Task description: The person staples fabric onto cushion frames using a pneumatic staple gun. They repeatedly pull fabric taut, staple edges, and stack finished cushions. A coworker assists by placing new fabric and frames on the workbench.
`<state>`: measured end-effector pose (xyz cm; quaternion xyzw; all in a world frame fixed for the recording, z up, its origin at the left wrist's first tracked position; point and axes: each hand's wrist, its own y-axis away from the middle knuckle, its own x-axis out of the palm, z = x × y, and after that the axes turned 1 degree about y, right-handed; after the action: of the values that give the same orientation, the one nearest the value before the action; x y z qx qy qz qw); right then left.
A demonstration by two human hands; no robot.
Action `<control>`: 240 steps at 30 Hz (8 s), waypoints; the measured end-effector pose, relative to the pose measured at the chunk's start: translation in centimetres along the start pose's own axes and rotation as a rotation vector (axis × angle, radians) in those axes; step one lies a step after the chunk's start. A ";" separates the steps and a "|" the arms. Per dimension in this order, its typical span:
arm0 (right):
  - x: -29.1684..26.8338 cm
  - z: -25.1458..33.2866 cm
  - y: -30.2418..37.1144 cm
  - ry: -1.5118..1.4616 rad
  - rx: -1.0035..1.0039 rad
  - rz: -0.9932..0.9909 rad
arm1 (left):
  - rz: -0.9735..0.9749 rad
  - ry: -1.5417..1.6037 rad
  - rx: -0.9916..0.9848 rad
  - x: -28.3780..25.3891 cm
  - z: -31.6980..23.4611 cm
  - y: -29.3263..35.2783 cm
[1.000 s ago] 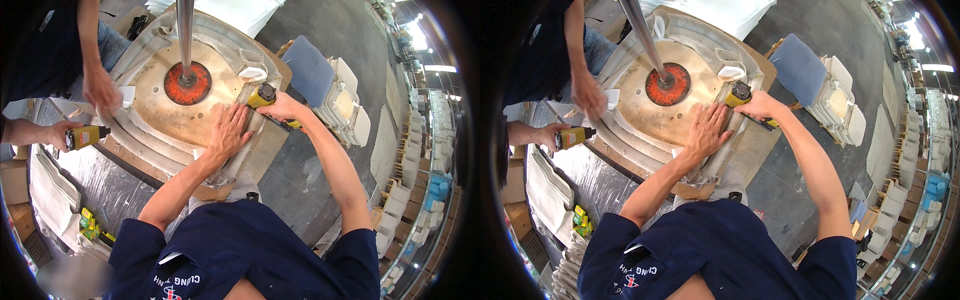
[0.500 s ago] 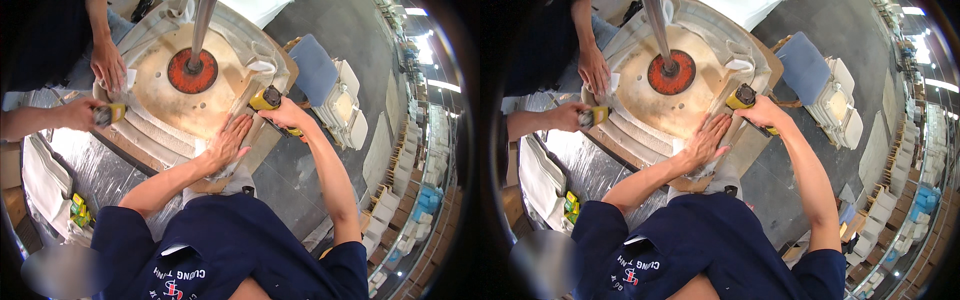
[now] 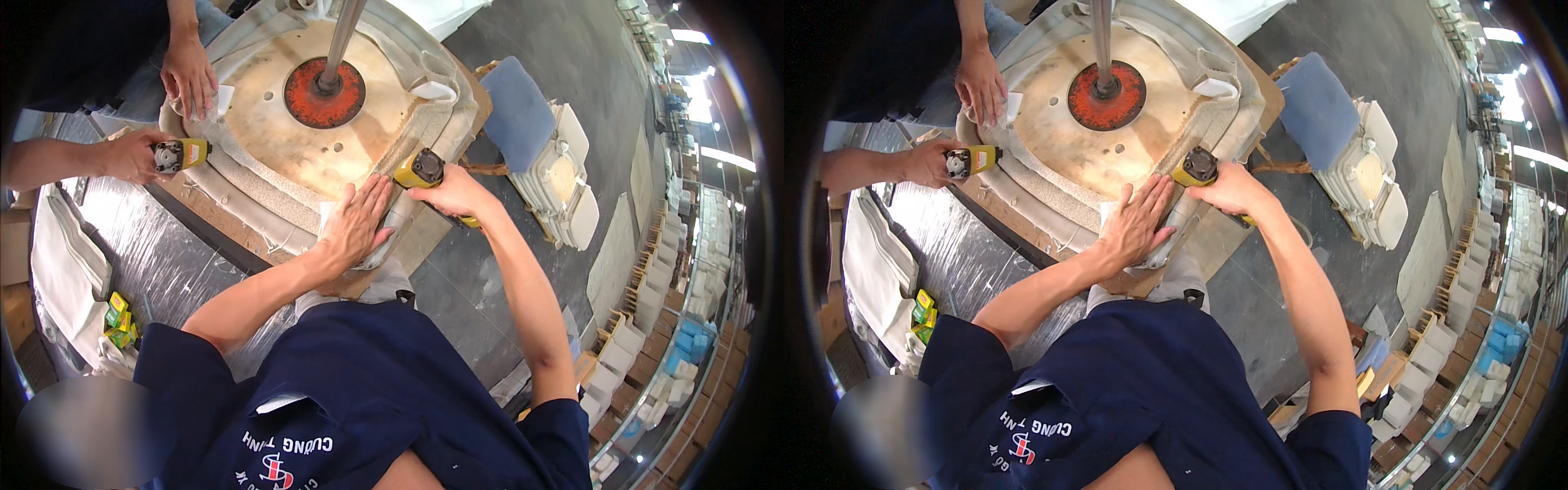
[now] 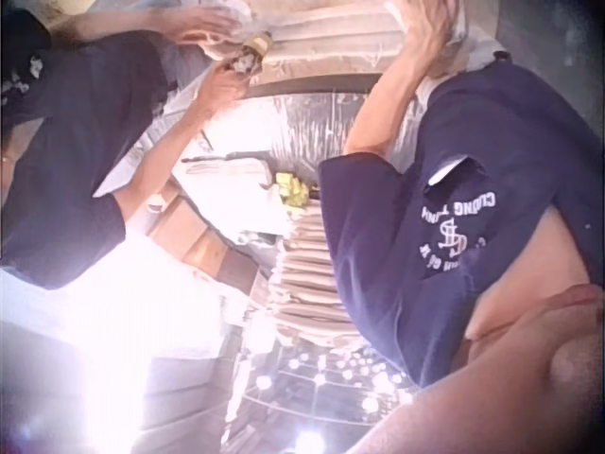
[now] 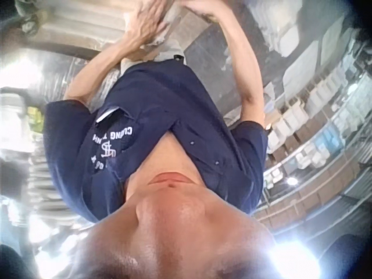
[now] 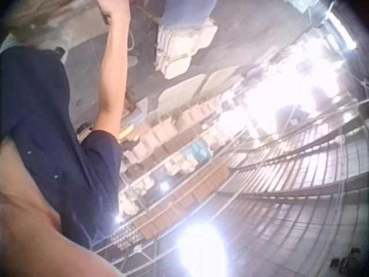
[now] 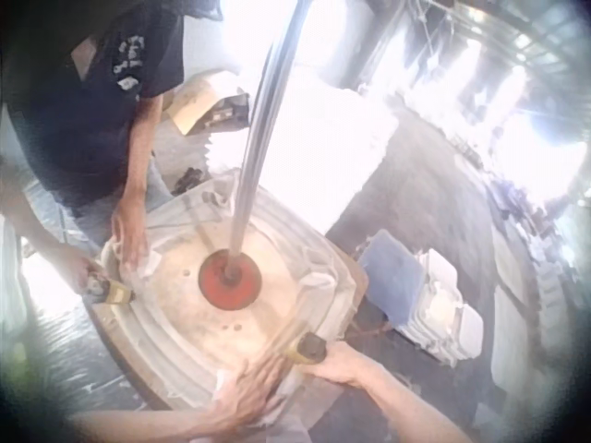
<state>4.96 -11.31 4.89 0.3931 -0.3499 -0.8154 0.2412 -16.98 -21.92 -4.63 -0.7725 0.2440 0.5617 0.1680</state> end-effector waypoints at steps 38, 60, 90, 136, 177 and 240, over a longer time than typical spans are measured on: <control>8.2 3.6 5.4 0.405 0.040 -0.039 | 0.075 0.124 -0.056 -2.8 1.2 7.3; 11.1 -5.7 7.1 0.272 -0.578 -0.335 | -0.491 0.596 -0.401 -0.3 0.3 7.6; -24.1 -43.2 -19.4 -0.049 -0.016 -0.611 | -0.275 -0.217 -0.853 3.0 -14.9 -6.2; -3.2 -8.6 -18.9 0.409 -0.865 -1.132 | -0.625 0.229 -0.952 1.2 -6.1 8.8; -1.8 -5.8 -17.1 0.474 -0.449 -1.063 | -0.463 0.236 -0.945 2.4 -5.9 7.0; -0.9 -5.2 -16.2 0.454 -0.748 -1.072 | -0.469 0.274 -0.911 4.3 -9.0 4.5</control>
<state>7.72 -2.38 -9.28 0.5632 0.2567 -0.7854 -0.0083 -11.33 -31.22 -5.78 -0.8674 -0.1844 0.4520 -0.0966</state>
